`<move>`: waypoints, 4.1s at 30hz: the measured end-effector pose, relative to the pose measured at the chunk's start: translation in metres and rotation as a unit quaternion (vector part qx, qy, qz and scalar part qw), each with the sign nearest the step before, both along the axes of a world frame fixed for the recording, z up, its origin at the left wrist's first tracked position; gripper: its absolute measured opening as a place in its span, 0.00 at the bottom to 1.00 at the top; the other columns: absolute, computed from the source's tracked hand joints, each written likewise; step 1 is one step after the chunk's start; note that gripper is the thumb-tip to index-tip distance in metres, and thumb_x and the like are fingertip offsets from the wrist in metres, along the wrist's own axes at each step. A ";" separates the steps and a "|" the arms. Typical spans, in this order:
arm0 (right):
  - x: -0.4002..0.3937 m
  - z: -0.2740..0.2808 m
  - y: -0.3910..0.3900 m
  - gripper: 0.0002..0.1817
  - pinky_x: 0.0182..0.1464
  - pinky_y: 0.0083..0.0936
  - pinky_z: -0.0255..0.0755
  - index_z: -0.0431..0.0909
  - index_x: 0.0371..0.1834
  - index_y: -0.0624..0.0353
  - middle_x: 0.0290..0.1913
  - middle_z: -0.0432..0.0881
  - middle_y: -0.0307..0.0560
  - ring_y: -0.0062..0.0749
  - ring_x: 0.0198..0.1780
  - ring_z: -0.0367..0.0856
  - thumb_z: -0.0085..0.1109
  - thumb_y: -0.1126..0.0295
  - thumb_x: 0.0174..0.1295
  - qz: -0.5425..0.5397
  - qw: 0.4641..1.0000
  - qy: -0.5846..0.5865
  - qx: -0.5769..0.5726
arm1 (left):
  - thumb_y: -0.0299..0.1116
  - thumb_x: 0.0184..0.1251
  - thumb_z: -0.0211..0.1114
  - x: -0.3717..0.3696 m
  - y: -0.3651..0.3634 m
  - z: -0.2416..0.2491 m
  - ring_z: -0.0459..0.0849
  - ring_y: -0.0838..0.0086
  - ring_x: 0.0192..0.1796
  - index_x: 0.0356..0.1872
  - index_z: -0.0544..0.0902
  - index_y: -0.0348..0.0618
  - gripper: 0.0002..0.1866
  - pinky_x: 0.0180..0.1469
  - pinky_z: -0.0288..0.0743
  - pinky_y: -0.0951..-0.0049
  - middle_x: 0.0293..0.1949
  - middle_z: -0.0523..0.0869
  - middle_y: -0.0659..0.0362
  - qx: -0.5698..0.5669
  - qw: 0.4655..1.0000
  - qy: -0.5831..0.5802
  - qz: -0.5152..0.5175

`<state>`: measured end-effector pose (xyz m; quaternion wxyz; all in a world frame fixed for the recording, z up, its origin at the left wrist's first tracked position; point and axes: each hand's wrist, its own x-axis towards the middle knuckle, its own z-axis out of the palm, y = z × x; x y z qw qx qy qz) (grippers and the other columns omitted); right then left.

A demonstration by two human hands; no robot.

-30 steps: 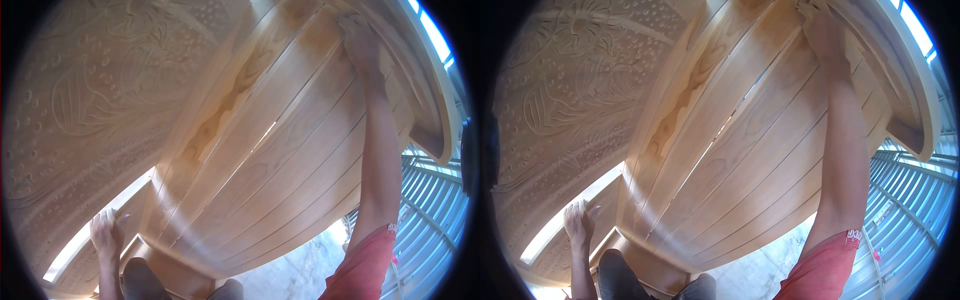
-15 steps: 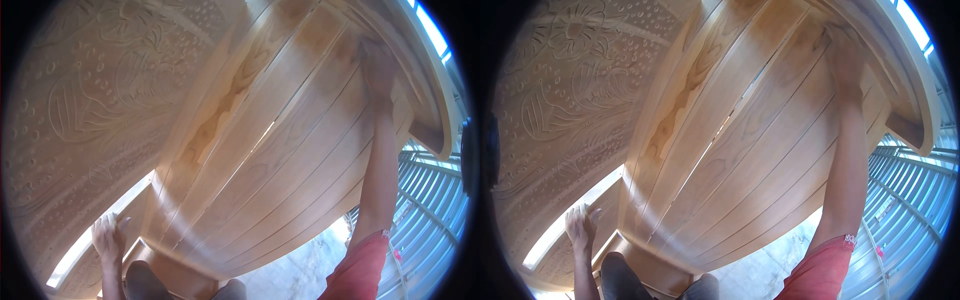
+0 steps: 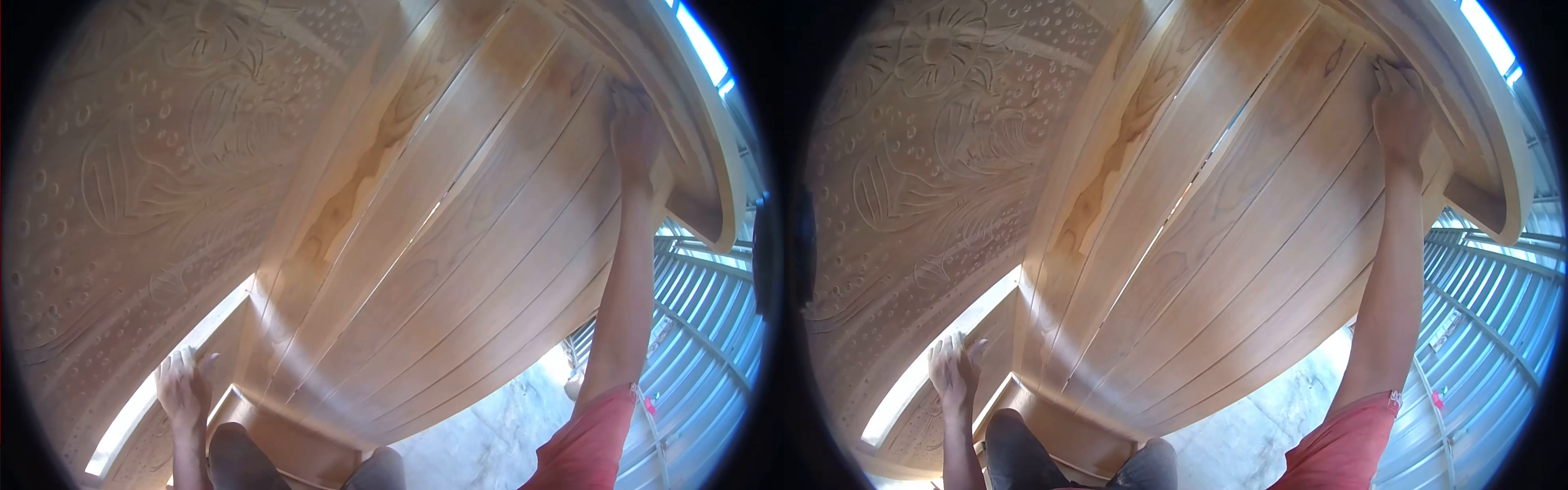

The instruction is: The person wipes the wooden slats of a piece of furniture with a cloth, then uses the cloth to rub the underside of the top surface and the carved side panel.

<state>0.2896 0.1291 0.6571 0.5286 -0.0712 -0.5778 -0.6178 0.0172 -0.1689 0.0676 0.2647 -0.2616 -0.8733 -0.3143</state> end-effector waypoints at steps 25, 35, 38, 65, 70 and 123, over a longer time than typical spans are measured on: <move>-0.064 -0.024 -0.010 0.14 0.59 0.42 0.76 0.86 0.48 0.53 0.54 0.85 0.48 0.48 0.57 0.81 0.51 0.71 0.67 0.073 0.989 -0.032 -0.128 | 0.48 0.66 0.67 0.000 -0.003 -0.003 0.83 0.58 0.44 0.43 0.81 0.38 0.21 0.49 0.72 0.60 0.37 0.85 0.52 -0.018 1.000 -0.010 -0.004; -0.073 -0.033 -0.003 0.14 0.55 0.44 0.78 0.86 0.50 0.53 0.54 0.85 0.48 0.50 0.53 0.83 0.51 0.70 0.70 0.006 0.999 -0.037 -0.040 | 0.47 0.64 0.69 0.001 -0.001 -0.001 0.83 0.58 0.44 0.43 0.82 0.38 0.21 0.48 0.74 0.59 0.37 0.86 0.52 -0.012 1.000 0.003 0.006; -0.065 -0.095 -0.017 0.13 0.52 0.45 0.79 0.86 0.49 0.52 0.53 0.84 0.48 0.51 0.52 0.84 0.50 0.69 0.70 0.031 0.996 -0.076 -0.045 | 0.47 0.63 0.70 0.000 -0.006 -0.002 0.84 0.58 0.44 0.43 0.82 0.37 0.21 0.48 0.74 0.59 0.37 0.86 0.52 -0.001 1.000 0.011 -0.003; -0.101 -0.013 -0.023 0.16 0.58 0.42 0.78 0.84 0.56 0.50 0.58 0.83 0.45 0.47 0.59 0.81 0.50 0.70 0.70 0.022 0.993 -0.006 -0.112 | 0.47 0.62 0.71 0.004 0.000 0.004 0.84 0.59 0.43 0.40 0.83 0.39 0.20 0.47 0.74 0.60 0.35 0.86 0.53 -0.010 1.000 -0.005 0.024; -0.077 -0.047 0.009 0.17 0.58 0.44 0.77 0.84 0.56 0.45 0.60 0.83 0.47 0.49 0.58 0.81 0.45 0.68 0.73 0.014 0.995 -0.091 0.031 | 0.46 0.61 0.72 0.000 0.000 -0.002 0.84 0.59 0.42 0.39 0.83 0.39 0.19 0.47 0.74 0.60 0.36 0.86 0.53 0.024 0.999 0.026 0.010; -0.045 -0.024 0.007 0.14 0.54 0.41 0.78 0.86 0.52 0.49 0.53 0.86 0.45 0.49 0.54 0.83 0.53 0.71 0.68 0.011 0.999 -0.019 -0.035 | 0.48 0.64 0.70 0.001 -0.001 -0.007 0.83 0.60 0.42 0.40 0.83 0.40 0.19 0.48 0.73 0.61 0.35 0.85 0.54 -0.011 1.000 0.021 0.019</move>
